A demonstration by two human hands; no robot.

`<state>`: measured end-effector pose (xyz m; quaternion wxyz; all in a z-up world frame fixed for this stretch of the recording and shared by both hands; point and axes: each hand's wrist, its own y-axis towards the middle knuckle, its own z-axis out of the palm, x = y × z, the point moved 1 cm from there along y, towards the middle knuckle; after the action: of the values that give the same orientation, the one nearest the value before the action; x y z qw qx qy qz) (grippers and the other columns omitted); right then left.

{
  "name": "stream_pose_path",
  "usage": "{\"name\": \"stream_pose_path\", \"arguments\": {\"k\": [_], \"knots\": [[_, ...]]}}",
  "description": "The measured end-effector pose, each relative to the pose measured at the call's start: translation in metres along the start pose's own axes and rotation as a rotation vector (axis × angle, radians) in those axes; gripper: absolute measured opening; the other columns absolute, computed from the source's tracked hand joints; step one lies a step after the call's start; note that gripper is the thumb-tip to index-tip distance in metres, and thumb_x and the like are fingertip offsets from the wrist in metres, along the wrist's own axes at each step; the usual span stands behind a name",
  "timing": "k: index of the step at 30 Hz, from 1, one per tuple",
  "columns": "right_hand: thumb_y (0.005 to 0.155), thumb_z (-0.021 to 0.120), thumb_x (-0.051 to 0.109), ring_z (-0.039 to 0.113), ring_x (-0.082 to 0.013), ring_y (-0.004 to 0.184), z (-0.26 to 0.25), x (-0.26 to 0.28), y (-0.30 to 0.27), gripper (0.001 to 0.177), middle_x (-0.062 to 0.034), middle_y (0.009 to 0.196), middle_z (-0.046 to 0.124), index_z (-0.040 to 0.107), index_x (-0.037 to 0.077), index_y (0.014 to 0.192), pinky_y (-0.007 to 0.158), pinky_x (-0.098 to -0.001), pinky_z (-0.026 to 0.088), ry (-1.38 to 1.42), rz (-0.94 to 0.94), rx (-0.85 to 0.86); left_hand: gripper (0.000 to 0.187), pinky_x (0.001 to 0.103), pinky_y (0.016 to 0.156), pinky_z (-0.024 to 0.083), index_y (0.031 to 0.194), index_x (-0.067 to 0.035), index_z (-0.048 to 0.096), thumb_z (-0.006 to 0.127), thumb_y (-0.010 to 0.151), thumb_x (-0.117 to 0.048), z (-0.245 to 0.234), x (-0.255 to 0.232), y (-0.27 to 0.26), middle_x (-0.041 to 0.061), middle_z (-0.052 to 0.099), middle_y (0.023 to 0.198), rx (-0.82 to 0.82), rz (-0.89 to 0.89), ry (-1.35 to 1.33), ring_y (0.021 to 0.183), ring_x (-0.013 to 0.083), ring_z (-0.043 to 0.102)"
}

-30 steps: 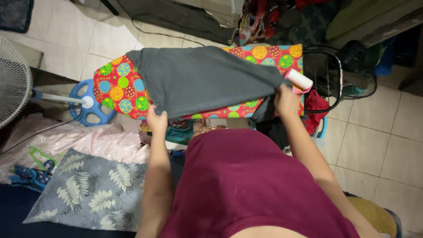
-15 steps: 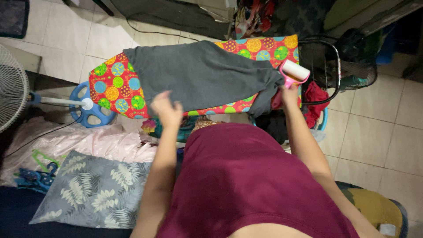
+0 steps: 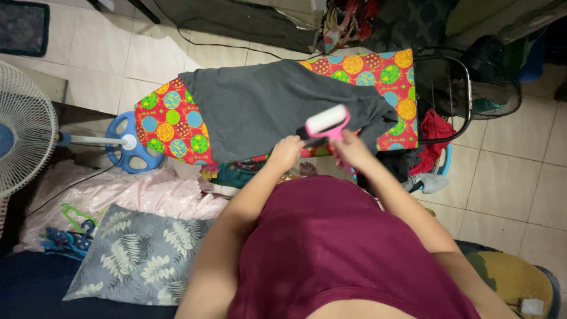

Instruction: The person lays a gray garment flat on a colorful ironing board and uses a pink lint roller to roll over the fabric repeatedly. The person then folds the garment and sets it aside, repeating the process with a black garment.

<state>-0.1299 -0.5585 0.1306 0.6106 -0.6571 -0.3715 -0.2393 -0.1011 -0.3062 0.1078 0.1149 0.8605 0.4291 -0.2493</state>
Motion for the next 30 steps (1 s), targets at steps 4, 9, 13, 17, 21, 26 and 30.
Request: {"name": "stream_pose_path", "arguments": {"k": [4,9,13,17,21,26,30], "knots": [[0.105,0.06,0.03,0.058,-0.017,0.048,0.041,-0.012,0.025,0.032,-0.0069,0.069,0.059,0.051,0.0,0.109,0.043,-0.037,0.051,-0.11,0.099,0.053,0.019,0.049,0.084,0.053,0.099,-0.009,0.074,0.067,0.082,-0.008,0.014,0.012,-0.011,0.014,0.067,0.097,-0.089,0.022,-0.159,0.098,0.0367,0.064],[0.102,0.05,0.024,0.056,-0.018,0.044,0.059,0.007,0.106,0.02,-0.0047,0.062,0.057,0.05,0.008,0.114,0.038,-0.0369,0.044,-0.121,-0.045,0.096,0.016,0.046,0.092,0.053,0.099,-0.007,0.074,0.067,0.084,-0.008,0.019,0.021,-0.01,0.014,0.068,0.096,-0.137,0.02,-0.264,0.097,0.0357,0.065],[0.103,0.05,0.026,0.052,-0.0219,0.04,0.076,0.05,0.187,0.021,-0.0079,0.056,0.051,0.05,0.007,0.113,0.035,-0.0403,0.041,-0.081,-0.114,0.097,0.019,0.046,0.091,0.052,0.1,-0.01,0.076,0.066,0.084,-0.008,0.021,0.024,-0.012,0.013,0.069,0.094,-0.096,0.039,-0.316,0.096,0.0355,0.064],[0.102,0.056,0.03,0.053,-0.0217,0.042,0.091,0.097,0.258,0.024,-0.0076,0.06,0.053,0.051,0.007,0.109,0.037,-0.0414,0.044,-0.078,-0.056,0.03,0.021,0.046,0.091,0.052,0.099,-0.01,0.076,0.066,0.081,-0.009,0.021,0.025,-0.012,0.013,0.069,0.094,-0.044,0.029,-0.258,0.097,0.0357,0.063],[0.101,0.06,0.032,0.054,-0.0165,0.046,0.093,0.123,0.273,0.022,-0.0032,0.065,0.056,0.053,0.012,0.109,0.04,-0.0364,0.046,0.127,0.017,0.005,0.019,0.044,0.091,0.052,0.1,-0.01,0.075,0.069,0.083,-0.012,0.012,0.021,-0.011,0.012,0.066,0.097,0.048,-0.019,-0.18,0.103,0.0335,0.062],[0.102,0.054,0.041,0.046,-0.0184,0.039,0.084,0.106,0.187,0.027,-0.0037,0.062,0.05,0.054,0.015,0.107,0.033,-0.0347,0.039,0.275,-0.24,0.162,0.036,0.043,0.095,0.05,0.116,-0.011,0.073,0.072,0.081,-0.012,-0.017,0.013,-0.028,0.007,0.065,0.106,-0.079,0.005,-0.217,0.107,0.03,0.057],[0.107,0.047,0.042,0.053,-0.0153,0.044,0.076,0.056,0.081,0.031,-0.0038,0.067,0.058,0.053,0.012,0.112,0.036,-0.0321,0.039,0.159,-0.15,0.283,0.039,0.047,0.097,0.047,0.118,-0.009,0.07,0.074,0.079,-0.014,-0.041,0.024,-0.055,0.007,0.065,0.117,-0.19,-0.075,-0.124,0.115,0.0297,0.056]]}}
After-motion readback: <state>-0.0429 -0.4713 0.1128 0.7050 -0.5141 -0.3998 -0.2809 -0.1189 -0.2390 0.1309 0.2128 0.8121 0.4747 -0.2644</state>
